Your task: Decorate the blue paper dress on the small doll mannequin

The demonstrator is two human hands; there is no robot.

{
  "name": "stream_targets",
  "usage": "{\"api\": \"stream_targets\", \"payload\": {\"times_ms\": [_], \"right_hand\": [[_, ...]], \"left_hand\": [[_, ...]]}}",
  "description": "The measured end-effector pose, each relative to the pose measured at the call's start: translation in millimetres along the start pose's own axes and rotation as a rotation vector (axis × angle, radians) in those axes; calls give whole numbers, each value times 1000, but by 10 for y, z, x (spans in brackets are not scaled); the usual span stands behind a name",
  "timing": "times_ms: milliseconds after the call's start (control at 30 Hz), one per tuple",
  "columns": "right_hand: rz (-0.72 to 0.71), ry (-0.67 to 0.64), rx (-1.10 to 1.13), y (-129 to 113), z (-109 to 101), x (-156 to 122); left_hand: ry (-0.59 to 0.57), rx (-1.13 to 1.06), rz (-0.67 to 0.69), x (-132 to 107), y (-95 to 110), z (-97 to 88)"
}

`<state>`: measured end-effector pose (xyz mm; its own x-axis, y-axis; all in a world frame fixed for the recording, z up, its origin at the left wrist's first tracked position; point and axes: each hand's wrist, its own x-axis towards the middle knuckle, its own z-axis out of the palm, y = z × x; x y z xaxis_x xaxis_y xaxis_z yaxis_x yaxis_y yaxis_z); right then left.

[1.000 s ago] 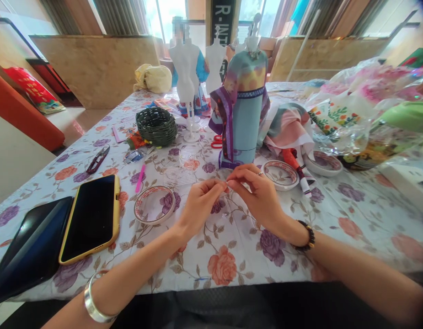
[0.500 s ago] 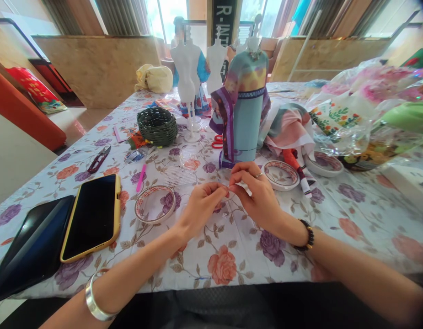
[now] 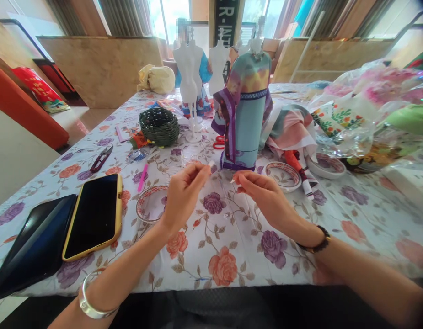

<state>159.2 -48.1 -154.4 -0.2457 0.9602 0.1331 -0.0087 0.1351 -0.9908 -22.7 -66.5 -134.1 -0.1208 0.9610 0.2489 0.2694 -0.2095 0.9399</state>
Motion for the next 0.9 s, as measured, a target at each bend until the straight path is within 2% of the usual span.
{"api": "stream_targets", "payload": {"times_ms": [100, 167, 300, 367, 500, 733, 800, 900], "right_hand": [[202, -50, 77, 25, -31, 7], [270, -59, 95, 32, -33, 3], [285, -78, 69, 48, -15, -15], [261, -101, 32, 62, -6, -30], [188, -150, -47, 91, 11, -57], [13, -252, -251, 115, 55, -105], [-39, -257, -376, 105, 62, -132], [-74, -295, -517, 85, 64, -164]], "left_hand": [[190, 237, 110, 77, 38, -170], [292, 411, 143, 149, 42, -309], [447, 786, 133, 311, 7, -630], [485, 911, 92, 375, -33, -774], [429, 1082, -7, 432, -141, -936], [182, 1253, -161, 472, -257, -918], [168, 1258, -167, 512, -293, -913], [157, 1214, -99, 585, -373, -920]]}}
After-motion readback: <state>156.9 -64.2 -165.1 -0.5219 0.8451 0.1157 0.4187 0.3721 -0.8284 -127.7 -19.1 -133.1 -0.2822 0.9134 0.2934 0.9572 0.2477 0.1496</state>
